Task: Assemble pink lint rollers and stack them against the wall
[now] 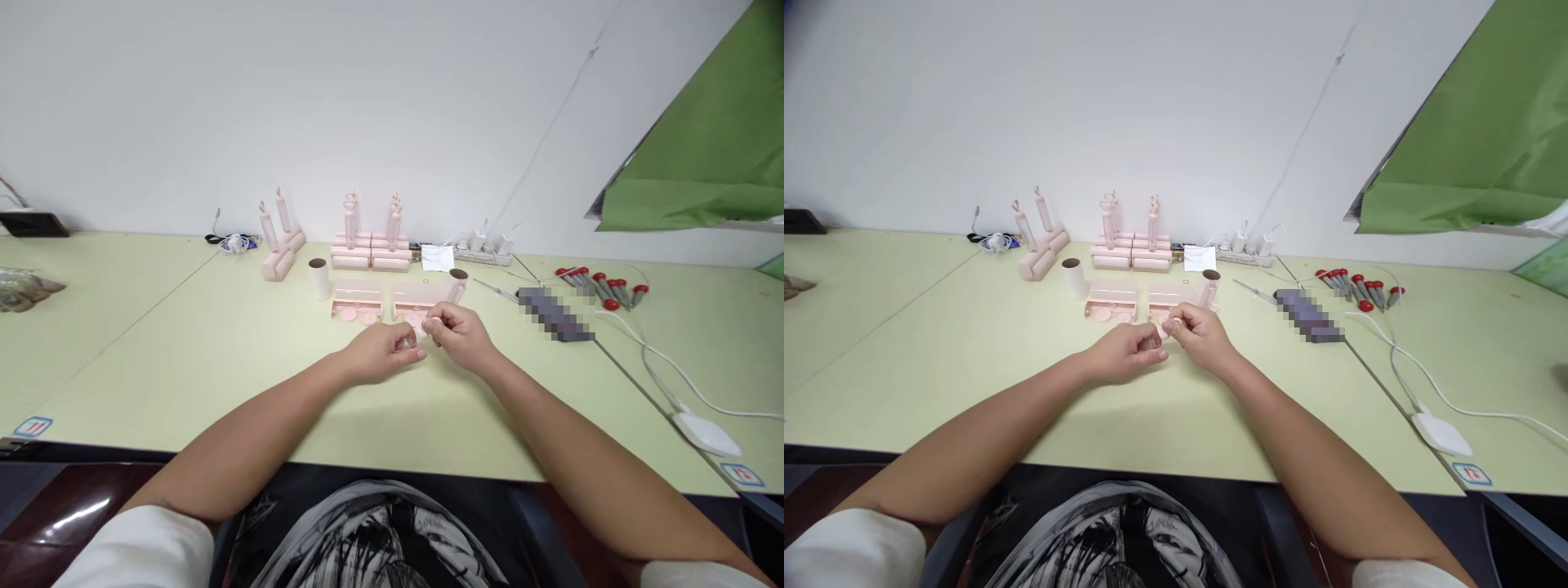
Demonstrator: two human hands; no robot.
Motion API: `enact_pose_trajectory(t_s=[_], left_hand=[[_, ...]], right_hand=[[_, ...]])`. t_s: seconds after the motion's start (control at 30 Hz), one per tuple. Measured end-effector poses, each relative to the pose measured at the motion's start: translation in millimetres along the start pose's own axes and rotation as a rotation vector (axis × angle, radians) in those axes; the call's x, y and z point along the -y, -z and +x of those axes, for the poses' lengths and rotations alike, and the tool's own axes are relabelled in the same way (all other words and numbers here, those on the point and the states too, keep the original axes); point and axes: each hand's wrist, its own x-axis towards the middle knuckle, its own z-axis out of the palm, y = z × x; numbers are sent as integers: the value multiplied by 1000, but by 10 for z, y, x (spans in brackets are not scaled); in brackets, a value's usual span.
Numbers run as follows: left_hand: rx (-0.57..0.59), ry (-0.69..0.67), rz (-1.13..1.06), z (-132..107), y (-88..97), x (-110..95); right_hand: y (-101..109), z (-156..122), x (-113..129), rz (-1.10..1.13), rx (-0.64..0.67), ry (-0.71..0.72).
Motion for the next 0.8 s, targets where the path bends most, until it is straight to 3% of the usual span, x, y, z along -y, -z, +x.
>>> enact_pose_trajectory(t_s=[0.1, 0.17, 0.33, 0.43, 0.63, 0.8], left_hand=[[33, 39, 39, 5, -9, -12], [62, 42, 70, 10, -19, -17], [115, 5, 181, 27, -49, -31], [145, -7, 197, 37, -56, -32], [161, 4, 182, 60, -57, -2], [185, 2, 164, 82, -70, 2]], right_hand=[[20, 47, 45, -19, -81, 3], [7, 108, 83, -23, -65, 8], [-133, 352, 240, -178, 168, 55], [-306, 582, 371, -290, 250, 86], [-785, 1143, 563, -455, 240, 96], [-1047, 1351, 626, -630, 368, 62]])
